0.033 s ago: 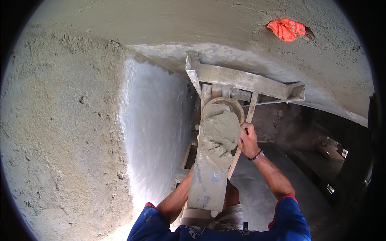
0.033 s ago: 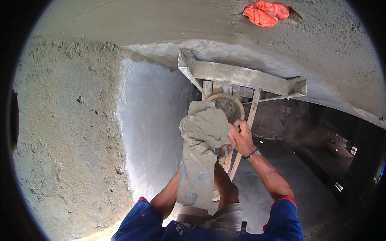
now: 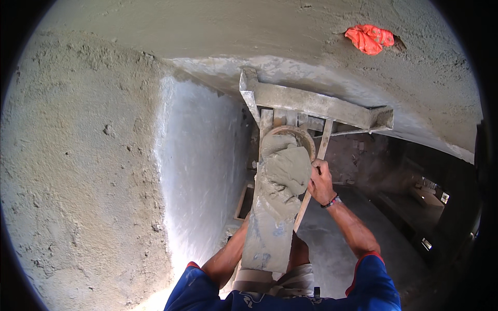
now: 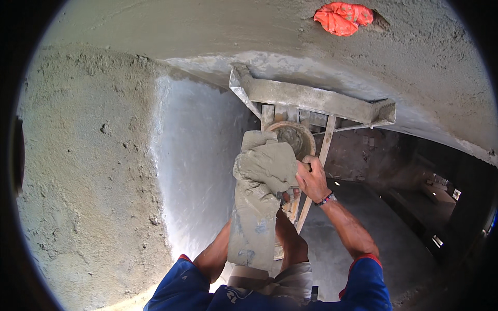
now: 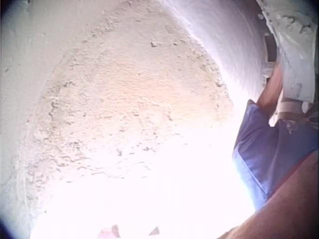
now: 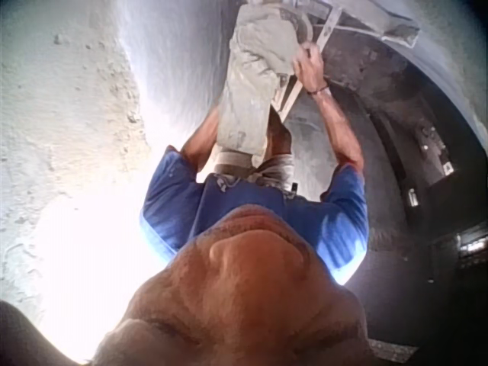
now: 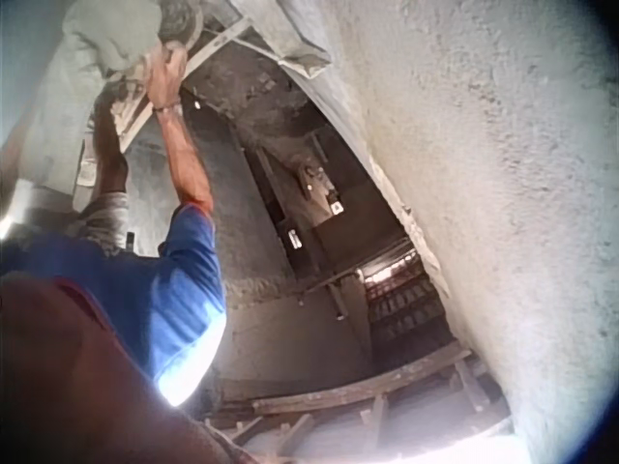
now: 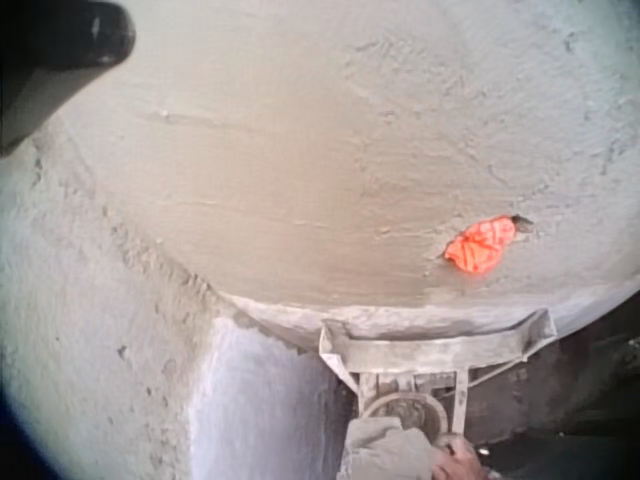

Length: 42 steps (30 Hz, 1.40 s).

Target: The person applies mortar to a wall using a trowel and a hawk. They scoop mortar from a bucket onto the hawk and spread it across the wall surface with repeated strokes.

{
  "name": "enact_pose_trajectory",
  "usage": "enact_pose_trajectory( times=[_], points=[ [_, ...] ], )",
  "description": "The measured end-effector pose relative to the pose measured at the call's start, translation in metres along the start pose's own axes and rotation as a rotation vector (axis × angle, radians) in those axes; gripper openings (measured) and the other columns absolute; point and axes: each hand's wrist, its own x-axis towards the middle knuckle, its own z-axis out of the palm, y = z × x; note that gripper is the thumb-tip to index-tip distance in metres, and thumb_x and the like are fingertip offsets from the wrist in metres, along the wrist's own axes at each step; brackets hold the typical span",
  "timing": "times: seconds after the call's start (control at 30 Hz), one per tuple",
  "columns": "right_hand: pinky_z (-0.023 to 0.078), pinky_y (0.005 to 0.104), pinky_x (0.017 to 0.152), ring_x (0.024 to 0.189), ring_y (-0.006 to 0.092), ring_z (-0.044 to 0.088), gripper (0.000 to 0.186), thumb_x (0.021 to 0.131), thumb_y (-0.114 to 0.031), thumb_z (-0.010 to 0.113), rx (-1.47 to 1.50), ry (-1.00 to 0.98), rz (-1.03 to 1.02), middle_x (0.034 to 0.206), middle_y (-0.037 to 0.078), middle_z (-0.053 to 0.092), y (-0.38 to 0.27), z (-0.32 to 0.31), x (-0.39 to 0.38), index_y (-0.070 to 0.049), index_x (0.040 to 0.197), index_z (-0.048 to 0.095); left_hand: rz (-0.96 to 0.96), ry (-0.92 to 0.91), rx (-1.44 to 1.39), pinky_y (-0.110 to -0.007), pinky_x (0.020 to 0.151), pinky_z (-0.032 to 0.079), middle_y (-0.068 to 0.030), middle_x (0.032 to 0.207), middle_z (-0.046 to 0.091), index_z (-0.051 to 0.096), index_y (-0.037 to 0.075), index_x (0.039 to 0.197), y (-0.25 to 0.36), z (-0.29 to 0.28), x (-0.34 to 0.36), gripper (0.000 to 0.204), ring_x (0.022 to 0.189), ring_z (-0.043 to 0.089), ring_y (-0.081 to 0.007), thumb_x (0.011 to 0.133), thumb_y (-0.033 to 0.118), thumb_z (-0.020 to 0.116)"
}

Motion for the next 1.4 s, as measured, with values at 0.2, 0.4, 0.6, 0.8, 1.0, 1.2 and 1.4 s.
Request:
enact_pose_trajectory(
  times=[0.2,0.4,0.6,0.8,1.0,1.2,1.4],
  points=[
    [0.050,0.0456,0.084,0.099,0.0388,0.055,0.052,0.074,0.001,0.070,-0.025,0.033,0.106,0.114,0.021,0.051,0.018,-0.001,-0.041,-0.005,0.125,0.060,0.030,-0.028,0.032,-0.035,0.074,0.060,-0.0133,0.106,0.066,0.058,0.005,0.122,0.013,0.005,0.003,0.030,0.090,0.068,-0.0250,0.102,0.027,0.052],
    [0.051,0.0408,0.076,0.086,0.0375,0.060,0.045,0.075,0.001,0.071,-0.036,0.006,0.001,0.096,0.019,0.060,-0.012,-0.049,-0.046,0.003,0.119,0.060,0.070,-0.039,0.059,-0.035,0.075,0.059,-0.0130,0.106,0.066,0.058,0.005,0.122,0.029,0.006,-0.003,0.030,0.091,0.067,-0.0248,0.102,0.027,0.053],
    [0.050,0.0285,0.057,0.065,0.0155,0.064,0.054,0.092,-0.039,0.068,0.941,-0.309,0.315,0.079,0.010,0.066,-0.050,-0.110,0.029,0.007,0.118,0.061,0.065,-0.064,0.080,-0.035,0.076,0.059,-0.0128,0.107,0.066,0.058,0.005,0.122,0.033,0.012,-0.002,0.031,0.092,0.067,-0.0246,0.102,0.027,0.054],
    [0.045,0.0301,0.052,0.056,0.0143,0.055,0.061,0.091,-0.045,0.068,1.157,-0.581,0.435,0.070,0.008,0.058,-0.062,-0.099,0.087,0.010,0.116,0.061,0.062,-0.077,0.093,-0.036,0.077,0.059,-0.0125,0.108,0.066,0.058,0.005,0.123,0.032,0.022,0.001,0.031,0.093,0.067,-0.0244,0.101,0.027,0.054],
    [0.043,0.0271,0.057,0.061,0.0102,0.052,0.051,0.095,-0.037,0.064,1.116,-0.693,0.494,0.076,0.004,0.059,-0.029,-0.100,0.055,0.006,0.122,0.062,0.086,-0.060,0.070,-0.036,0.078,0.059,-0.0123,0.108,0.066,0.058,0.005,0.123,0.042,0.007,-0.010,0.031,0.094,0.067,-0.0242,0.101,0.027,0.055],
    [0.043,0.0249,0.053,0.061,0.0071,0.049,0.038,0.097,-0.033,0.064,0.838,-0.705,0.890,0.073,-0.001,0.054,0.017,-0.089,0.006,0.001,0.115,0.066,0.133,-0.028,0.042,-0.036,0.079,0.058,-0.0121,0.109,0.065,0.058,0.005,0.123,0.052,-0.007,-0.014,0.032,0.095,0.066,-0.0240,0.100,0.027,0.056],
    [0.045,0.0287,0.042,0.052,0.0105,0.054,0.026,0.100,-0.031,0.055,0.426,-0.659,1.308,0.069,0.001,0.056,0.070,0.018,-0.013,-0.013,0.115,0.065,0.216,-0.032,0.013,-0.036,0.079,0.058,-0.0118,0.110,0.065,0.058,0.005,0.124,0.054,-0.010,0.002,0.032,0.096,0.066,-0.0238,0.100,0.027,0.057]
  ],
)
